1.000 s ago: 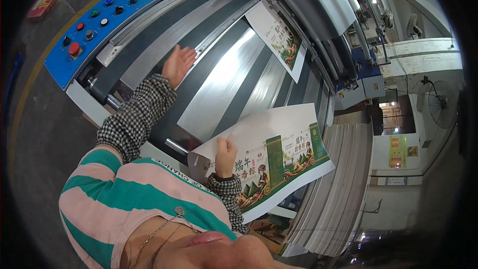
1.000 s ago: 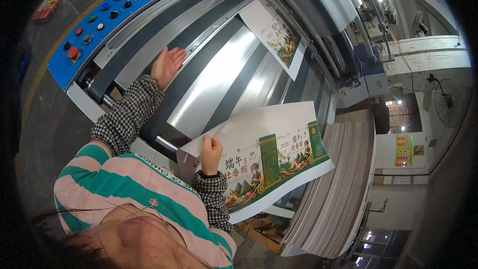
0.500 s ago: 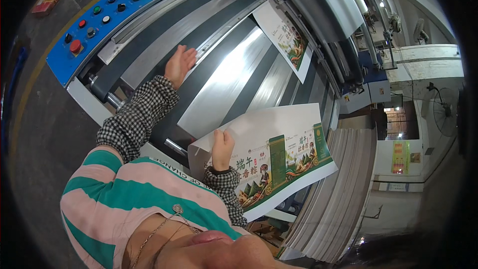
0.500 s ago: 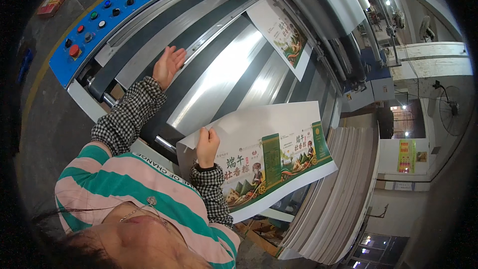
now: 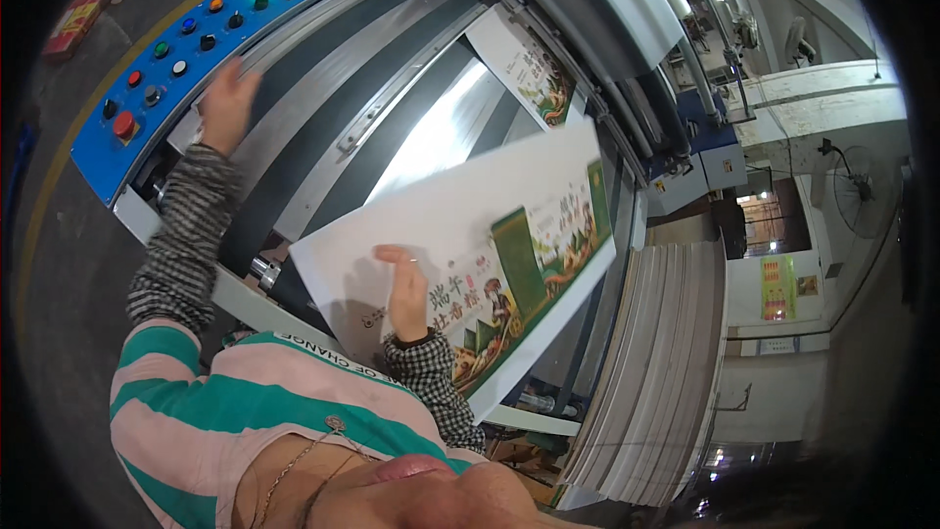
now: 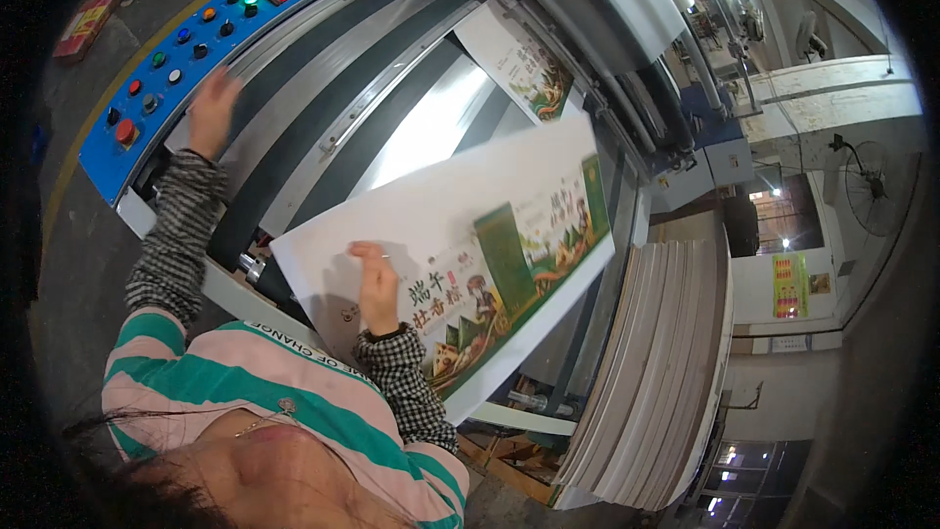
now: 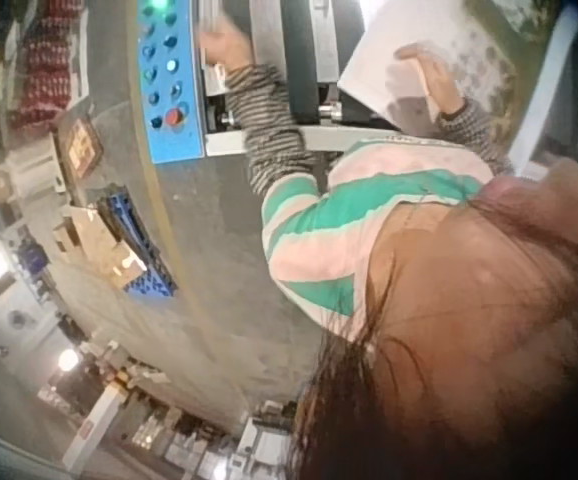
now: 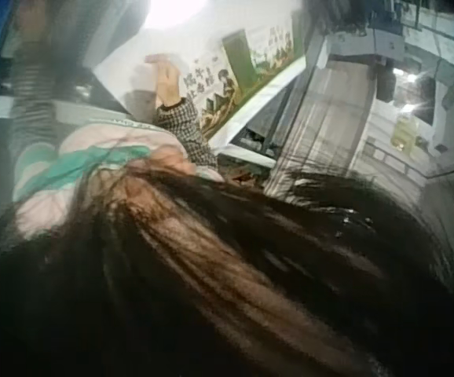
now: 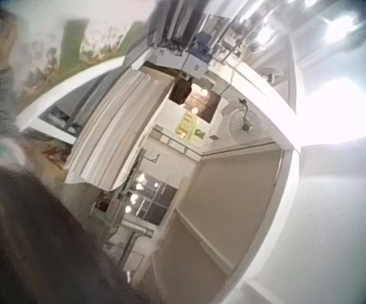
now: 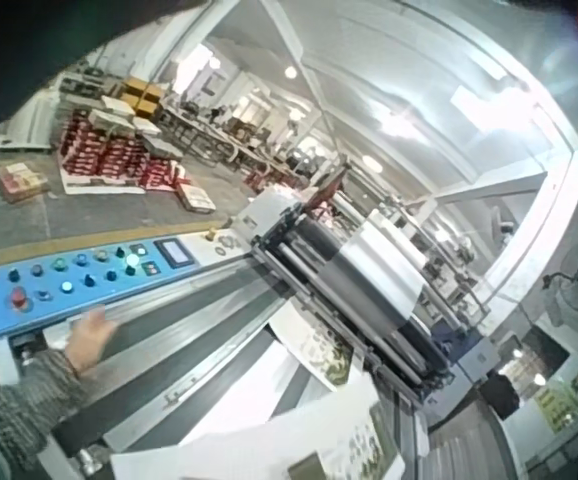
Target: The person operates a large industrial laminating machine in a factory setting. They feed printed sheets into the machine's rollers, press buttons on the control panel to adjust settings, and retrieve the laminated sheets from the output side.
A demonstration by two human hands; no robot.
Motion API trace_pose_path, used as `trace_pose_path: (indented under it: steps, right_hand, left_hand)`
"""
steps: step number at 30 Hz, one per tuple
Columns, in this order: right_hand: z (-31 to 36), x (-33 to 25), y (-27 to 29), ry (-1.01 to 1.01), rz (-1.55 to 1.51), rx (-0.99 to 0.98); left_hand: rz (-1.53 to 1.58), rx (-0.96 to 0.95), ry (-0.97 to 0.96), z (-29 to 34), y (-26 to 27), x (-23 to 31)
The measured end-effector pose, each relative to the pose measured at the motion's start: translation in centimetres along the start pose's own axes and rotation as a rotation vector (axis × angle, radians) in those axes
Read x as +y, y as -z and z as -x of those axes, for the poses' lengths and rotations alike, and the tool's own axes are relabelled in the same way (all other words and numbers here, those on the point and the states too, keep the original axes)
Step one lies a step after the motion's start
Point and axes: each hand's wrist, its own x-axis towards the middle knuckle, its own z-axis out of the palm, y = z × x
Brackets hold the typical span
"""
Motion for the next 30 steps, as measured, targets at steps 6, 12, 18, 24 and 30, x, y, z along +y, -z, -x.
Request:
trace_pose_path:
  steps: [6,12,18,24,30]
  right_hand:
    - [0.5,7.4,5.7,-0.369,1.002,0.404]
    - [0.5,6.9,6.1,-0.452,0.978,0.294]
    - [0.8,7.7,6.4,-0.422,0.999,0.304]
    - [0.6,6.9,6.3,-0.455,0.972,0.265]
    - [0.6,7.0,6.3,-0.476,0.965,0.254]
  left_hand:
    - [-1.207,0.042,0.133,-3.6,11.7,1.5]
    - [-1.142,-0.114,0.13,-5.6,14.3,-2.8]
    - [-1.088,-0.09,0.117,-5.0,14.1,-2.3]
    - [-1.013,-0.095,0.222,-5.4,14.2,-1.6]
    - [-1.075,-0.101,0.166,-5.4,14.2,-2.3]
